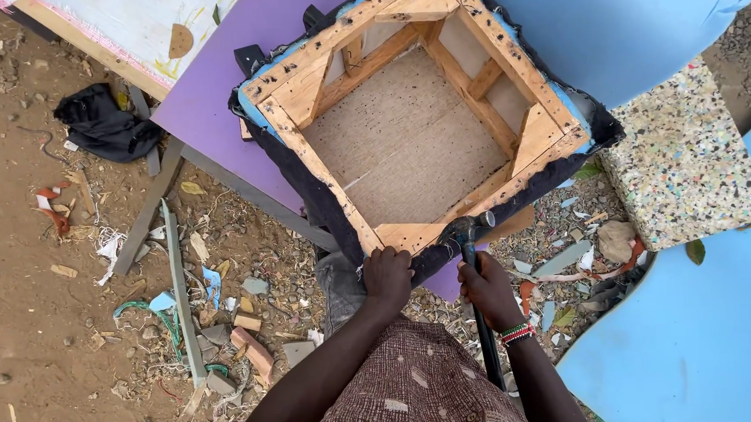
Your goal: Securing fabric to a wooden furniture frame using a hammer and nails during a reupholstery task.
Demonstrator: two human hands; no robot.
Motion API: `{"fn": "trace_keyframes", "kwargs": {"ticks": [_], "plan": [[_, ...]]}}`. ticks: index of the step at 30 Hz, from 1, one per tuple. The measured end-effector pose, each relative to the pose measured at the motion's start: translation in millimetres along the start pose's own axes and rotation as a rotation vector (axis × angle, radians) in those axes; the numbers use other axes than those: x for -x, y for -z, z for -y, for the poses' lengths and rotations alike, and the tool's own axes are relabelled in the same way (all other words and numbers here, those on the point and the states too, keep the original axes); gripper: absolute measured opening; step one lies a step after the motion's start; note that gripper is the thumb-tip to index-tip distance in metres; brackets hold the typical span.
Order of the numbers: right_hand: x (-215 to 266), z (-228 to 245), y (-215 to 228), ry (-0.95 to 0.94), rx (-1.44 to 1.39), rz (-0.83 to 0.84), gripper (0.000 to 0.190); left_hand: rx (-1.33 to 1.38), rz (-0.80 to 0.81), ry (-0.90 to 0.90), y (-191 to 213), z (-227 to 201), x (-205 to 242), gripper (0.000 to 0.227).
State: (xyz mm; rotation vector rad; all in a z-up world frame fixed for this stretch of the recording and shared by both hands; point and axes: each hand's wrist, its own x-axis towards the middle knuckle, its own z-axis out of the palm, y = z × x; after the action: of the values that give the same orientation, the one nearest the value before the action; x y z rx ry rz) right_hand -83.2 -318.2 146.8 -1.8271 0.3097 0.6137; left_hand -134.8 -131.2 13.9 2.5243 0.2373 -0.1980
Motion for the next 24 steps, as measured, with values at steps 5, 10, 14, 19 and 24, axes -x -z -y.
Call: {"fn": "trace_keyframes", "kwargs": {"ticks": [5, 10, 14, 19, 24], "plan": [[6.9, 0.6, -7.0, 0.001, 0.013, 0.043, 0.025, 0.032, 0.009, 0.011, 3.3, -3.3, 7.6, 0.038], [11.0, -4.4, -9.9, 0.004, 0.018, 0.066, 0.026, 0.036, -0.123, 0.003, -20.0, 0.3, 11.7, 0.034], [14.7, -17.4, -7.1, 0.004, 0.015, 0.062, 0.025, 0.049, -0.089, -0.026, -7.9, -0.1, 24.6, 0.03], [21.9, -24.3, -2.0, -0.029, 0.01, 0.055, 0.027, 0.118, -0.121, 0.028, 11.9, 10.8, 36.6, 0.025], [22.7, -42.0, 1.9, -0.032, 0.001, 0.071, 0.027, 0.061, -0.129, 0.012, -18.0, 44.3, 18.8, 0.02]]}}
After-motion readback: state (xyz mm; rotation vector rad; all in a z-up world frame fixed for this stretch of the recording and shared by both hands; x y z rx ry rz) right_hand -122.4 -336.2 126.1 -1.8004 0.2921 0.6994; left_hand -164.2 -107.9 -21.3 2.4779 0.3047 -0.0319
